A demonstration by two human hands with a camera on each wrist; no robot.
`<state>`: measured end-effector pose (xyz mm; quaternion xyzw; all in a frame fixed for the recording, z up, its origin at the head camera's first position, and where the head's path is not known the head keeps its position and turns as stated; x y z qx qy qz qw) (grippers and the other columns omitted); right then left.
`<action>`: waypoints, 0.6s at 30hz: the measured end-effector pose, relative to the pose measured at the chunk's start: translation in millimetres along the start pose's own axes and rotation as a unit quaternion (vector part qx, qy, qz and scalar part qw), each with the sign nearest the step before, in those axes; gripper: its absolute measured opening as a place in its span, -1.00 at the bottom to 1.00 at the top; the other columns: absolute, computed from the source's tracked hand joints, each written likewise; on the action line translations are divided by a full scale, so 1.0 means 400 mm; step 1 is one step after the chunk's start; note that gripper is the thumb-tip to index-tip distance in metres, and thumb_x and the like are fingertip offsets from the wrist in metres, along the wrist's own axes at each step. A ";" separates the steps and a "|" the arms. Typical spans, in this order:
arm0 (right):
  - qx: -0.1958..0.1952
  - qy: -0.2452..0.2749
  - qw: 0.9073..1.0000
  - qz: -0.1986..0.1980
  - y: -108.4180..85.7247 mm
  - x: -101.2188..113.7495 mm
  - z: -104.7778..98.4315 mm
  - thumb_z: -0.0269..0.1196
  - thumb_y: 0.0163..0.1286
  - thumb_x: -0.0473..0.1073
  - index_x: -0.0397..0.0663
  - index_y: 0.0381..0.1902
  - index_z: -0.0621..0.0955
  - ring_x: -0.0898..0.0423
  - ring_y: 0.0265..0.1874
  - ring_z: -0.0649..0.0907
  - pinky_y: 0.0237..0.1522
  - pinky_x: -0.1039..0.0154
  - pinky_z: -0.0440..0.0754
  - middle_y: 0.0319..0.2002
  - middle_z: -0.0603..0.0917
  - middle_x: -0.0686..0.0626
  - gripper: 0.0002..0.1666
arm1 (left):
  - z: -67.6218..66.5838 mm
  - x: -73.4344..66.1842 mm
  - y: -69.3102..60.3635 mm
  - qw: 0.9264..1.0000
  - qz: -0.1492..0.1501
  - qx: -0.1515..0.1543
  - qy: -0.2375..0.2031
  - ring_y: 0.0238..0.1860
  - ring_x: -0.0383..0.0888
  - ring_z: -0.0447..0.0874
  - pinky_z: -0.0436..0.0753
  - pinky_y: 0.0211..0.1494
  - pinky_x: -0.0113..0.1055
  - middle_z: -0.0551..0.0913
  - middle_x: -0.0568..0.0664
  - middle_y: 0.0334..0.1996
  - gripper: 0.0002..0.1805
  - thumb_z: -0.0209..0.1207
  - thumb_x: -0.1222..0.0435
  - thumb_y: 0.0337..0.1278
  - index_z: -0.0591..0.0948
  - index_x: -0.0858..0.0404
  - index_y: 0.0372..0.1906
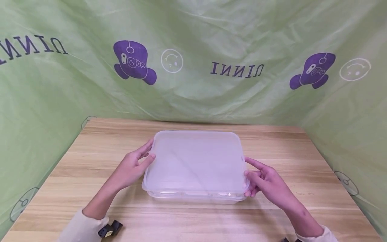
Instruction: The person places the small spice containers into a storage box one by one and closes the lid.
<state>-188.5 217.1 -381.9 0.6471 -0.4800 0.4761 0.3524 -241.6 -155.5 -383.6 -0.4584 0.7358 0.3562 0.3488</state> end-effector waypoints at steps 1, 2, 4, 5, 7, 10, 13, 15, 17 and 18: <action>0.008 -0.004 1.000 0.003 0.000 -0.002 0.004 0.15 0.59 -0.25 -0.51 0.53 0.15 -0.14 -0.60 0.73 -0.52 0.04 0.75 -0.61 0.63 -0.18 -0.26 | 0.000 -0.002 -0.001 1.000 0.002 0.000 0.009 0.33 0.30 0.46 0.74 -0.13 -0.27 0.37 0.27 0.46 -0.34 0.07 0.18 0.59 0.22 0.39 0.58; 0.015 -0.009 1.000 0.003 0.000 -0.003 0.007 0.15 0.60 -0.24 -0.51 0.53 0.14 -0.14 -0.61 0.72 -0.53 0.02 0.74 -0.63 0.62 -0.16 -0.25 | 0.000 -0.004 -0.001 1.000 0.005 -0.002 0.020 0.31 0.30 0.48 0.73 -0.11 -0.24 0.38 0.28 0.44 -0.35 0.06 0.19 0.59 0.23 0.40 0.57; 0.029 -0.028 0.999 0.004 0.000 -0.003 0.013 0.16 0.60 -0.21 -0.51 0.54 0.14 -0.11 -0.64 0.71 -0.56 0.01 0.73 -0.64 0.64 -0.13 -0.24 | -0.001 -0.007 -0.001 0.999 0.011 -0.005 0.040 0.27 0.31 0.51 0.71 -0.05 -0.15 0.41 0.29 0.43 -0.37 0.06 0.19 0.59 0.25 0.42 0.56; 0.033 -0.035 0.999 0.005 -0.001 -0.003 0.015 0.16 0.60 -0.19 -0.50 0.54 0.14 -0.10 -0.65 0.70 -0.58 0.01 0.73 -0.63 0.65 -0.11 -0.23 | -0.001 -0.009 -0.002 0.999 0.015 -0.008 0.048 0.26 0.31 0.53 0.70 0.00 -0.08 0.42 0.31 0.41 -0.37 0.05 0.20 0.59 0.26 0.44 0.55; 0.037 -0.050 0.998 0.009 -0.002 -0.004 0.018 0.18 0.60 -0.16 -0.50 0.54 0.15 -0.07 -0.67 0.70 -0.61 0.01 0.72 -0.63 0.67 -0.09 -0.22 | 0.000 -0.011 -0.002 0.998 0.020 -0.010 0.055 0.25 0.33 0.53 0.67 0.09 0.07 0.45 0.33 0.39 -0.37 0.06 0.21 0.58 0.27 0.46 0.54; 0.031 -0.074 0.997 0.017 -0.004 -0.005 0.014 0.21 0.59 -0.12 -0.48 0.53 0.19 -0.04 -0.69 0.68 -0.64 0.07 0.70 -0.63 0.67 -0.07 -0.21 | 0.004 -0.010 -0.002 0.998 0.022 -0.009 0.061 0.24 0.35 0.53 0.66 0.10 0.15 0.46 0.35 0.37 -0.37 0.07 0.22 0.57 0.27 0.48 0.53; 0.023 -0.094 0.995 0.027 -0.005 -0.010 0.009 0.24 0.57 -0.09 -0.47 0.51 0.24 -0.01 -0.71 0.66 -0.64 0.10 0.69 -0.66 0.65 -0.05 -0.21 | 0.010 -0.008 -0.003 0.997 0.019 -0.003 0.071 0.21 0.35 0.55 0.70 0.04 0.10 0.46 0.35 0.37 -0.37 0.08 0.21 0.57 0.27 0.48 0.52; 0.022 -0.106 0.994 0.028 -0.004 -0.011 0.008 0.25 0.56 -0.08 -0.47 0.50 0.26 0.00 -0.72 0.65 -0.64 0.12 0.69 -0.67 0.63 -0.03 -0.21 | 0.012 -0.008 -0.005 0.997 0.017 0.000 0.078 0.19 0.35 0.56 0.72 -0.01 0.05 0.46 0.34 0.37 -0.36 0.08 0.20 0.57 0.28 0.47 0.52; 0.023 -0.118 0.992 0.027 -0.003 -0.011 0.008 0.26 0.55 -0.06 -0.47 0.48 0.29 0.02 -0.72 0.64 -0.63 0.12 0.70 -0.67 0.63 -0.02 -0.22 | 0.012 -0.009 -0.005 0.997 0.016 -0.002 0.081 0.19 0.35 0.57 0.74 -0.03 0.02 0.47 0.34 0.37 -0.36 0.09 0.20 0.56 0.28 0.47 0.53; 0.024 -0.124 0.992 0.024 -0.002 -0.009 0.009 0.26 0.55 -0.06 -0.47 0.48 0.29 0.02 -0.72 0.64 -0.62 0.13 0.70 -0.67 0.63 -0.01 -0.22 | 0.011 -0.010 -0.006 0.997 0.015 -0.002 0.081 0.19 0.36 0.57 0.74 -0.05 0.01 0.46 0.34 0.37 -0.35 0.10 0.20 0.55 0.28 0.47 0.53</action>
Point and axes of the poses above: each hand's wrist, its own y-axis towards the middle knuckle, its own z-axis out of the palm, x = y × z, the point moved 10 cm from there along y, towards the middle knuckle
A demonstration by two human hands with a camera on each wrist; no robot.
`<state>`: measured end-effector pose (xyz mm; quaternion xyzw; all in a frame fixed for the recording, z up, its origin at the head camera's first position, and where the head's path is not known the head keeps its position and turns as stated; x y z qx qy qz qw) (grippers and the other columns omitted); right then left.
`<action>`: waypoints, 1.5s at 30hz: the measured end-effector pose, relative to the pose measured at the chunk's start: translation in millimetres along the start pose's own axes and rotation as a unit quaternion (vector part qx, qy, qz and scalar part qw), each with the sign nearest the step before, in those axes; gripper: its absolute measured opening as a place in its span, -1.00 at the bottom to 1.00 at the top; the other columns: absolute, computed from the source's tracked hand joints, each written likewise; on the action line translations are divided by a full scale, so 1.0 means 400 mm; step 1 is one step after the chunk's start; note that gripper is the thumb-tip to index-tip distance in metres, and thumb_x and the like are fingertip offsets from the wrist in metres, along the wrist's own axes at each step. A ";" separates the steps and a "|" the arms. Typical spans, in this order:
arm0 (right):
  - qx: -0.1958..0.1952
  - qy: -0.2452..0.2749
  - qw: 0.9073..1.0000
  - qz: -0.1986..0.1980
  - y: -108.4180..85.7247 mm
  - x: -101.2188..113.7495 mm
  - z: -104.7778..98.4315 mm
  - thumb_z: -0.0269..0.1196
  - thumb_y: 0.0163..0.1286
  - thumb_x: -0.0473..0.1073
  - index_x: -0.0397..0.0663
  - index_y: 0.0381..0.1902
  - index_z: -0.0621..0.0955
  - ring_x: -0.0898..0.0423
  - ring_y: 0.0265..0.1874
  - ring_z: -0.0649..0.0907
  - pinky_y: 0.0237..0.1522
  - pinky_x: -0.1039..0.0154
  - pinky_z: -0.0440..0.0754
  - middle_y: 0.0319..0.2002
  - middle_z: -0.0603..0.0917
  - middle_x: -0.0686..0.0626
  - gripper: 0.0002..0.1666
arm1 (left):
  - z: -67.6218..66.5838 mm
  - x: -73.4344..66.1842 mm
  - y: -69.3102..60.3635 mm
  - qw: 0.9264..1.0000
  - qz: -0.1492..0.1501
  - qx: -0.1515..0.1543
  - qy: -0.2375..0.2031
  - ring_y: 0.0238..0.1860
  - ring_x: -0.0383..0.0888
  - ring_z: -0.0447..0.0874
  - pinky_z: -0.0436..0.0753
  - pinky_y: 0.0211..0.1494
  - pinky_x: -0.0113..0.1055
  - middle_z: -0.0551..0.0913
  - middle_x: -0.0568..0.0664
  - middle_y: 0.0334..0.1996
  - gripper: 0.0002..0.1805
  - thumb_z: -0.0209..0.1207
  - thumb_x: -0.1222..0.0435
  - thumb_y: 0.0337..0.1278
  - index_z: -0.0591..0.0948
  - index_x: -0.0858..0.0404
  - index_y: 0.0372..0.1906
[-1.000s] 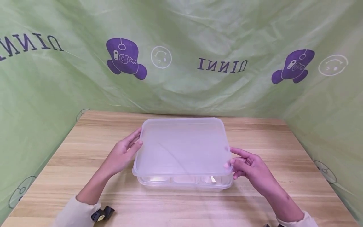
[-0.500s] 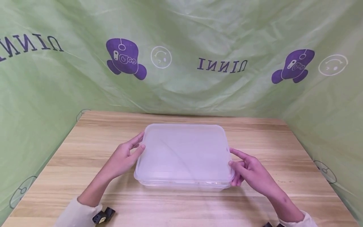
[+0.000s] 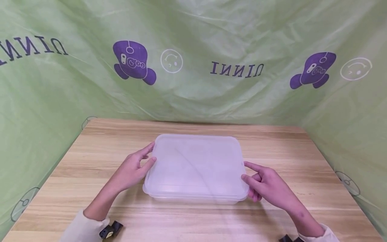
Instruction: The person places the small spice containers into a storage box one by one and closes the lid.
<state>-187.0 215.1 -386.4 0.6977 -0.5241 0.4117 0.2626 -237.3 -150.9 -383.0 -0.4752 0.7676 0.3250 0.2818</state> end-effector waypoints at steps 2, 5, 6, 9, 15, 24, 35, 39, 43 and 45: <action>0.000 -0.012 1.000 -0.001 0.001 0.002 0.000 0.26 0.55 -0.05 -0.46 0.47 0.31 0.03 -0.70 0.65 -0.60 0.14 0.70 -0.66 0.64 0.01 -0.22 | 0.001 0.001 -0.001 1.000 -0.002 0.001 0.004 0.20 0.38 0.56 0.75 -0.06 0.00 0.43 0.35 0.40 -0.33 0.11 0.20 0.54 0.26 0.47 0.54; -0.002 -0.025 1.000 0.002 0.002 0.002 0.001 0.27 0.54 -0.03 -0.44 0.46 0.32 0.03 -0.69 0.66 -0.59 0.15 0.70 -0.65 0.64 0.02 -0.22 | 0.005 0.004 -0.001 1.000 -0.006 0.004 0.011 0.21 0.40 0.55 0.75 -0.05 0.00 0.39 0.35 0.42 -0.31 0.12 0.19 0.53 0.24 0.46 0.55; -0.003 -0.029 1.000 0.004 0.001 0.000 0.001 0.28 0.53 -0.02 -0.44 0.46 0.33 0.03 -0.69 0.66 -0.59 0.15 0.70 -0.65 0.64 0.02 -0.22 | 0.007 0.005 -0.001 1.000 -0.007 0.006 0.013 0.22 0.40 0.55 0.75 -0.04 0.01 0.38 0.34 0.44 -0.31 0.13 0.19 0.53 0.24 0.46 0.55; -0.007 -0.037 0.999 0.009 -0.001 -0.003 0.000 0.29 0.52 -0.01 -0.41 0.45 0.36 0.03 -0.69 0.65 -0.59 0.16 0.69 -0.65 0.64 0.03 -0.23 | 0.011 0.008 -0.001 1.000 -0.009 0.007 0.017 0.23 0.40 0.54 0.73 0.02 0.07 0.36 0.31 0.46 -0.30 0.13 0.18 0.53 0.24 0.44 0.55; -0.016 -0.058 0.998 0.008 0.000 -0.003 -0.003 0.30 0.51 0.00 -0.40 0.42 0.40 0.05 -0.68 0.65 -0.56 0.20 0.68 -0.64 0.65 0.04 -0.25 | 0.013 0.005 -0.002 0.999 -0.003 0.010 0.034 -0.07 0.16 0.74 0.61 0.19 0.14 0.35 0.29 0.46 -0.29 0.13 0.16 0.54 0.23 0.45 0.56; -0.033 -0.136 0.990 -0.011 0.004 0.018 -0.015 0.27 0.53 0.07 -0.35 0.39 0.47 0.14 -0.71 0.61 -0.20 0.29 0.64 -0.63 0.62 0.17 -0.29 | 0.015 0.010 -0.003 0.998 -0.008 0.017 0.056 -0.13 0.00 0.74 0.51 0.31 0.17 0.37 0.31 0.45 -0.28 0.12 0.13 0.54 0.23 0.43 0.56; -0.046 -0.189 0.981 -0.016 0.000 0.024 -0.022 0.26 0.53 0.06 -0.28 0.36 0.51 0.17 -0.67 0.62 -0.32 0.29 0.57 -0.65 0.60 0.22 -0.35 | 0.014 0.009 -0.001 0.999 -0.006 0.024 0.047 0.22 0.39 0.56 0.58 0.23 0.16 0.35 0.30 0.46 -0.28 0.12 0.11 0.54 0.24 0.42 0.56; -0.045 -0.195 0.979 -0.021 -0.004 0.025 -0.021 0.27 0.53 0.06 -0.29 0.34 0.52 0.17 -0.66 0.62 -0.37 0.30 0.56 -0.65 0.60 0.23 -0.37 | 0.014 0.010 -0.002 0.999 -0.008 0.025 0.043 0.20 0.40 0.57 0.60 0.21 0.17 0.37 0.30 0.45 -0.28 0.13 0.11 0.53 0.24 0.41 0.56; -0.047 -0.190 0.981 -0.019 0.002 0.021 -0.028 0.25 0.54 0.08 -0.23 0.32 0.54 0.17 -0.64 0.64 -0.35 0.28 0.59 -0.62 0.60 0.24 -0.39 | 0.011 0.010 -0.001 0.999 -0.010 0.016 0.049 0.14 0.35 0.63 0.63 0.16 0.16 0.45 0.30 0.40 -0.30 0.14 0.12 0.52 0.28 0.39 0.55; -0.051 -0.180 0.982 -0.019 0.010 0.019 -0.035 0.24 0.55 0.09 -0.19 0.32 0.54 0.17 -0.62 0.66 -0.34 0.27 0.61 -0.59 0.62 0.24 -0.42 | 0.009 0.009 0.001 0.998 -0.010 0.007 0.055 0.14 0.29 0.64 0.65 0.14 0.15 0.49 0.29 0.36 -0.32 0.15 0.13 0.51 0.32 0.38 0.53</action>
Point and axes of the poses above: each hand's wrist, its own y-axis towards the middle knuckle, its own z-axis out of the palm, x = y × z, the point moved 10 cm from there along y, towards the middle knuckle
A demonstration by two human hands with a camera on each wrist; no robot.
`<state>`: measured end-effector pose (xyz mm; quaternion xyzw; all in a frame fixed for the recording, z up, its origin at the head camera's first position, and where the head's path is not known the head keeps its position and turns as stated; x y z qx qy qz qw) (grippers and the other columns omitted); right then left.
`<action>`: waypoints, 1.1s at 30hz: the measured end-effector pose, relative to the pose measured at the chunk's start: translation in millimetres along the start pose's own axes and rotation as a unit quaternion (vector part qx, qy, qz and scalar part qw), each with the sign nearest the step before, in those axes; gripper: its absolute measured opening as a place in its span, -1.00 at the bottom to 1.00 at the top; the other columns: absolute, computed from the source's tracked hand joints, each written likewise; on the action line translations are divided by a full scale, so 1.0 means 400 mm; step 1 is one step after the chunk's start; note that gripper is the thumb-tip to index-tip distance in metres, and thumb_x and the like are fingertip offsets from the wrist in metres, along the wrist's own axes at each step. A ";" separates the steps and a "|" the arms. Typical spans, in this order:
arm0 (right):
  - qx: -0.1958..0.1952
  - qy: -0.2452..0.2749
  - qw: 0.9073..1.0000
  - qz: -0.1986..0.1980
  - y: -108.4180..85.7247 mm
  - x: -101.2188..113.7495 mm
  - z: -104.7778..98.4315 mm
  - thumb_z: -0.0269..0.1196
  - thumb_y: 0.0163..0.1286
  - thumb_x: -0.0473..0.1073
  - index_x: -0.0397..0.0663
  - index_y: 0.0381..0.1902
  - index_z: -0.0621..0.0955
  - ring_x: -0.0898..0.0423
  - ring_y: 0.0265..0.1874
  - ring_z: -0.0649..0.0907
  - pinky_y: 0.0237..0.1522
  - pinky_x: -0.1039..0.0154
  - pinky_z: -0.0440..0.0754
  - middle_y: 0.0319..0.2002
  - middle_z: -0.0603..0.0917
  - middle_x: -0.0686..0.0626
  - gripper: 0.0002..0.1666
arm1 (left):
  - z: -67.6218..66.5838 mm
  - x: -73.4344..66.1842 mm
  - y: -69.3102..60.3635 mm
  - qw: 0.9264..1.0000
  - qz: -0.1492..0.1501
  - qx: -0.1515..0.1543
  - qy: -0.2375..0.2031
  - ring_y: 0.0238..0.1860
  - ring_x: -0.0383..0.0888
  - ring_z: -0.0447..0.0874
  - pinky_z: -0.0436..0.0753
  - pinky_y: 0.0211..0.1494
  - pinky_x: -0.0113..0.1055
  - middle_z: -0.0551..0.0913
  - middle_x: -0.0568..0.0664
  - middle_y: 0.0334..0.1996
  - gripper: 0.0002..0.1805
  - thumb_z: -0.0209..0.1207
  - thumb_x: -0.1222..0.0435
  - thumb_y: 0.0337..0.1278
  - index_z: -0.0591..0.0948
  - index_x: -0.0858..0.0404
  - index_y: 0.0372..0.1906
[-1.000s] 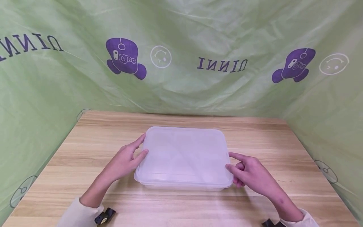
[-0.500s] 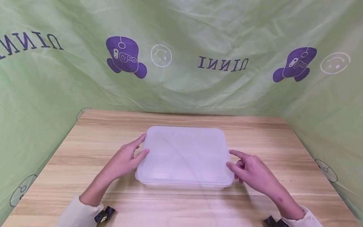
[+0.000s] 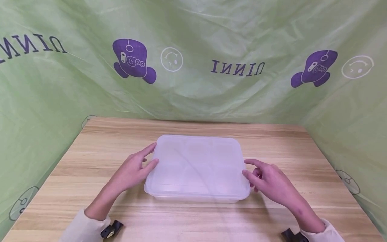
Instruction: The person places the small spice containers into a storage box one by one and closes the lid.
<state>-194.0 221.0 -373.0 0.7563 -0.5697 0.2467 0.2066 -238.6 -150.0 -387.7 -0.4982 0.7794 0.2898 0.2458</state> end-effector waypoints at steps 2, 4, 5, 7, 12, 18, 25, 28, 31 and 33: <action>-0.007 0.012 1.000 -0.004 0.010 -0.003 -0.007 0.23 0.56 0.08 -0.17 0.31 0.54 0.15 -0.61 0.68 -0.34 0.26 0.64 -0.55 0.64 0.22 -0.44 | -0.004 -0.001 0.002 1.000 -0.002 -0.008 0.004 0.17 0.24 0.63 0.67 0.12 0.12 0.53 0.29 0.33 -0.35 0.15 0.13 0.52 0.36 0.38 0.51; -0.016 0.026 0.999 -0.011 0.022 -0.006 -0.014 0.23 0.57 0.04 -0.20 0.31 0.54 0.12 -0.59 0.70 -0.38 0.25 0.65 -0.51 0.66 0.16 -0.45 | -0.009 0.000 0.005 1.000 -0.007 -0.017 0.006 0.22 0.19 0.60 0.68 0.11 0.08 0.56 0.28 0.29 -0.38 0.14 0.12 0.52 0.39 0.37 0.48; -0.021 0.032 0.999 -0.015 0.030 -0.009 -0.017 0.23 0.57 0.02 -0.22 0.31 0.53 0.10 -0.58 0.70 -0.39 0.24 0.66 -0.49 0.67 0.13 -0.46 | -0.010 0.002 0.008 1.000 -0.011 -0.021 0.004 0.24 0.17 0.59 0.68 0.10 0.06 0.58 0.27 0.27 -0.40 0.14 0.12 0.53 0.40 0.37 0.47; -0.029 0.047 0.998 -0.020 0.046 -0.015 -0.022 0.23 0.57 -0.02 -0.26 0.31 0.52 0.05 -0.56 0.71 -0.42 0.23 0.66 -0.45 0.69 0.06 -0.47 | -0.013 0.007 0.013 0.999 -0.019 -0.028 -0.001 0.23 0.13 0.60 0.69 0.07 0.02 0.62 0.26 0.21 -0.42 0.12 0.12 0.54 0.42 0.38 0.44; -0.035 0.073 0.997 -0.008 0.092 -0.041 -0.025 0.21 0.58 -0.03 -0.28 0.32 0.51 -0.02 -0.48 0.73 -0.46 0.20 0.65 -0.33 0.72 -0.02 -0.47 | -0.009 0.021 0.031 0.999 -0.032 -0.028 -0.015 0.12 0.11 0.66 0.70 0.04 0.01 0.69 0.18 0.05 -0.46 0.06 0.13 0.58 0.44 0.38 0.43; -0.036 0.116 0.992 0.018 0.137 -0.071 -0.020 0.11 0.64 0.01 -0.27 0.38 0.47 -0.04 -0.43 0.74 -0.48 0.18 0.66 -0.28 0.68 -0.11 -0.44 | 0.000 0.048 0.065 0.998 -0.054 -0.028 -0.025 -0.09 0.01 0.67 0.65 -0.01 -0.02 0.68 0.08 -0.10 -0.46 -0.06 0.08 0.63 0.45 0.33 0.44; -0.038 0.124 0.991 0.029 0.169 -0.087 -0.005 0.08 0.66 0.03 -0.27 0.35 0.50 -0.02 -0.43 0.71 -0.47 0.15 0.67 -0.30 0.66 -0.13 -0.45 | 0.011 0.073 0.102 0.996 -0.071 -0.032 -0.040 -0.34 -0.08 0.54 0.58 -0.20 -0.16 0.62 0.04 -0.29 -0.47 -0.09 0.08 0.64 0.50 0.39 0.37; -0.039 0.122 0.991 0.032 0.179 -0.091 0.001 0.08 0.66 0.02 -0.28 0.33 0.51 -0.03 -0.43 0.68 -0.48 0.14 0.67 -0.36 0.63 -0.12 -0.46 | 0.012 0.076 0.110 0.995 -0.073 -0.035 -0.051 -0.39 -0.08 0.51 0.57 -0.27 -0.18 0.59 0.03 -0.34 -0.50 -0.06 0.11 0.62 0.53 0.42 0.31; -0.043 0.121 0.991 0.032 0.186 -0.094 0.005 0.08 0.66 -0.01 -0.30 0.31 0.52 -0.05 -0.44 0.65 -0.49 0.15 0.67 -0.41 0.60 -0.11 -0.48 | 0.013 0.076 0.113 0.995 -0.072 -0.036 -0.059 -0.41 -0.08 0.50 0.57 -0.30 -0.19 0.58 0.03 -0.35 -0.53 -0.05 0.13 0.61 0.54 0.41 0.27; -0.044 0.125 0.991 0.029 0.189 -0.093 0.008 0.08 0.66 -0.02 -0.32 0.30 0.52 -0.05 -0.45 0.64 -0.49 0.15 0.67 -0.41 0.60 -0.11 -0.48 | 0.015 0.077 0.112 0.995 -0.074 -0.036 -0.064 -0.42 -0.08 0.50 0.57 -0.31 -0.20 0.57 0.03 -0.37 -0.53 -0.07 0.13 0.62 0.54 0.41 0.27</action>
Point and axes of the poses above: each hand's wrist, its own y-axis towards the middle knuckle, its own z-axis out of the palm, x = y × z, the point moved 10 cm from there along y, towards the middle knuckle
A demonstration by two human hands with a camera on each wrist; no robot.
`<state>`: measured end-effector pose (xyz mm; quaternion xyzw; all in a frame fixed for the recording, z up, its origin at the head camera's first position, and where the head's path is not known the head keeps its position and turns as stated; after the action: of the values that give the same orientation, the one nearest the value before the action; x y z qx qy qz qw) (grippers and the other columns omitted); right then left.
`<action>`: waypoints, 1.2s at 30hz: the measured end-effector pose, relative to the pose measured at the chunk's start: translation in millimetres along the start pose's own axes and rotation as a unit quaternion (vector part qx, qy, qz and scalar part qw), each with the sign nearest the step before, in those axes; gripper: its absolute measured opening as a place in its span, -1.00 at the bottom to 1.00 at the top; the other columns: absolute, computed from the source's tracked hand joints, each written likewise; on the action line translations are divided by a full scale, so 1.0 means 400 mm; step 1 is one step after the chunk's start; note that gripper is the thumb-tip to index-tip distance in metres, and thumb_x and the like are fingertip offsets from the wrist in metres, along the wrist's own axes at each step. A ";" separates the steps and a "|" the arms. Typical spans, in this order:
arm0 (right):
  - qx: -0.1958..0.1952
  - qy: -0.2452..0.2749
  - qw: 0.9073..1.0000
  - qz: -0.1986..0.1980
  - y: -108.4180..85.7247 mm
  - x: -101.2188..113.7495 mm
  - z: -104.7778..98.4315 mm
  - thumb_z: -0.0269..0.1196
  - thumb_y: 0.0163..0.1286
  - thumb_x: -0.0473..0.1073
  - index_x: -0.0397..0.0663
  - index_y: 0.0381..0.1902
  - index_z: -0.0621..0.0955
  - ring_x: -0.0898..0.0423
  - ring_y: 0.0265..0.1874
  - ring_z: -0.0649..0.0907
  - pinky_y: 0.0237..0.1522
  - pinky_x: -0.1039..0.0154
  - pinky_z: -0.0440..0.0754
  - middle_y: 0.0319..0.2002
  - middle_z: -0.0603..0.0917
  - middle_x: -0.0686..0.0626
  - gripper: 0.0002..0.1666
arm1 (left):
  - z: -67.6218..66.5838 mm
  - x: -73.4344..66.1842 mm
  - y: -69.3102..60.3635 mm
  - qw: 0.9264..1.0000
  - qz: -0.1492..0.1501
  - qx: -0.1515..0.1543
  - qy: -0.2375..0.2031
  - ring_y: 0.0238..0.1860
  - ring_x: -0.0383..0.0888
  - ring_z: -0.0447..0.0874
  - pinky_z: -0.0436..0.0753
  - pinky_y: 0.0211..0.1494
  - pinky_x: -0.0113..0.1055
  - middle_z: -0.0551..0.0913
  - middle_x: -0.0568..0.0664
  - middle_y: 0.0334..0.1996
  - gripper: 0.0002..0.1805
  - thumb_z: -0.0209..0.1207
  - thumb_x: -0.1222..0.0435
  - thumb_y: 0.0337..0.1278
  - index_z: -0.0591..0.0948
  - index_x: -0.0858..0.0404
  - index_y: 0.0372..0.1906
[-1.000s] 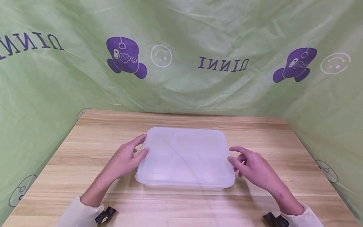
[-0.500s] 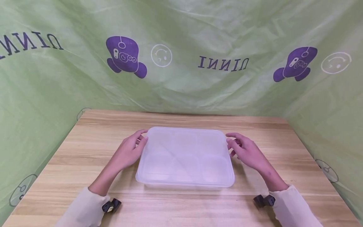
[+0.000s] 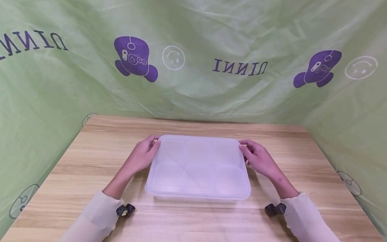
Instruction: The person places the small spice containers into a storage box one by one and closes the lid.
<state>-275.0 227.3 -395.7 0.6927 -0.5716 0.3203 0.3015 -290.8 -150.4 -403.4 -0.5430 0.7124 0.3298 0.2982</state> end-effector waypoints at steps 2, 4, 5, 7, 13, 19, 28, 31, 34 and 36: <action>0.001 0.009 1.000 -0.003 -0.001 0.002 0.003 0.08 0.66 -0.02 -0.34 0.30 0.52 -0.03 -0.46 0.63 -0.48 0.14 0.68 -0.40 0.60 -0.11 -0.48 | 0.003 0.000 -0.001 1.000 0.000 0.004 -0.002 -0.43 -0.09 0.49 0.57 -0.32 -0.22 0.56 0.02 -0.39 -0.54 -0.10 0.13 0.64 0.53 0.40 0.27; 0.002 0.020 1.000 -0.005 -0.003 0.003 0.006 0.08 0.66 -0.03 -0.35 0.30 0.51 -0.01 -0.47 0.63 -0.47 0.14 0.69 -0.38 0.60 -0.12 -0.48 | 0.007 -0.003 -0.002 1.000 0.002 0.009 -0.007 -0.45 -0.09 0.47 0.55 -0.35 -0.23 0.53 0.02 -0.41 -0.54 -0.12 0.14 0.66 0.51 0.40 0.27; 0.003 0.026 1.000 -0.006 -0.004 0.003 0.007 0.08 0.66 -0.04 -0.36 0.30 0.51 0.00 -0.48 0.62 -0.47 0.14 0.69 -0.38 0.60 -0.12 -0.49 | 0.010 -0.003 -0.002 1.000 0.003 0.013 -0.010 -0.45 -0.09 0.46 0.55 -0.35 -0.23 0.52 0.02 -0.42 -0.55 -0.13 0.15 0.66 0.50 0.41 0.27; 0.004 0.034 0.999 -0.006 -0.005 0.004 0.009 0.08 0.66 -0.06 -0.37 0.30 0.50 0.02 -0.49 0.62 -0.47 0.15 0.68 -0.37 0.59 -0.13 -0.50 | 0.014 -0.005 -0.003 1.000 0.006 0.018 -0.015 -0.46 -0.09 0.45 0.54 -0.36 -0.23 0.50 0.02 -0.42 -0.56 -0.15 0.17 0.67 0.48 0.43 0.26; -0.003 0.028 0.999 -0.016 -0.003 0.007 0.013 0.07 0.67 -0.08 -0.37 0.27 0.52 0.03 -0.53 0.61 -0.48 0.17 0.67 -0.37 0.60 -0.13 -0.53 | 0.018 -0.006 0.000 1.000 0.010 0.019 -0.014 -0.47 -0.10 0.42 0.53 -0.38 -0.24 0.46 0.01 -0.44 -0.59 -0.14 0.21 0.67 0.46 0.45 0.26; -0.005 0.023 0.999 -0.024 -0.003 0.007 0.011 0.06 0.67 -0.09 -0.39 0.28 0.52 0.01 -0.54 0.60 -0.49 0.18 0.67 -0.37 0.60 -0.13 -0.52 | 0.016 -0.014 0.001 1.000 0.023 0.008 -0.001 -0.51 -0.13 0.37 0.45 -0.45 -0.30 0.41 -0.02 -0.48 -0.61 -0.12 0.26 0.65 0.47 0.49 0.23; -0.009 0.012 0.999 -0.031 -0.003 0.013 0.013 0.04 0.68 -0.10 -0.41 0.28 0.51 -0.04 -0.55 0.59 -0.52 0.25 0.60 -0.45 0.56 -0.09 -0.52 | 0.012 -0.018 0.003 0.999 0.031 -0.002 0.009 -0.50 -0.14 0.38 0.46 -0.45 -0.31 0.42 -0.03 -0.49 -0.63 -0.08 0.27 0.64 0.50 0.49 0.21; -0.012 0.010 0.999 -0.035 -0.004 0.013 0.011 0.05 0.68 -0.09 -0.40 0.28 0.51 -0.07 -0.54 0.58 -0.53 0.26 0.58 -0.46 0.55 -0.09 -0.52 | 0.011 -0.019 0.002 0.999 0.030 0.001 0.017 -0.50 -0.14 0.40 0.50 -0.42 -0.29 0.46 -0.02 -0.47 -0.59 -0.08 0.26 0.64 0.48 0.52 0.26; -0.013 0.007 0.999 -0.033 -0.006 0.010 0.010 0.05 0.68 -0.05 -0.35 0.29 0.52 -0.03 -0.53 0.57 -0.53 0.26 0.58 -0.46 0.55 -0.09 -0.51 | 0.012 -0.021 0.000 0.999 0.029 0.011 0.032 -0.49 -0.14 0.42 0.54 -0.35 -0.24 0.47 -0.02 -0.47 -0.52 -0.09 0.23 0.65 0.43 0.54 0.35; -0.011 -0.004 1.000 -0.026 -0.010 0.005 0.009 0.05 0.68 0.00 -0.31 0.33 0.51 0.01 -0.51 0.57 -0.51 0.24 0.59 -0.45 0.56 -0.09 -0.47 | 0.014 -0.022 -0.001 0.999 0.029 0.018 0.042 -0.50 -0.14 0.41 0.54 -0.31 -0.20 0.46 -0.02 -0.49 -0.48 -0.10 0.20 0.66 0.39 0.54 0.40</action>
<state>-270.4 223.7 -396.6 0.7054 -0.5579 0.3034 0.3147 -287.9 -141.2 -400.0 -0.5298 0.7459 0.3019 0.2679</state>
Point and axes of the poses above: each hand's wrist, its own y-axis towards the middle knuckle, its own z-axis out of the palm, x = y × z, the point moved 10 cm from there along y, towards the middle knuckle
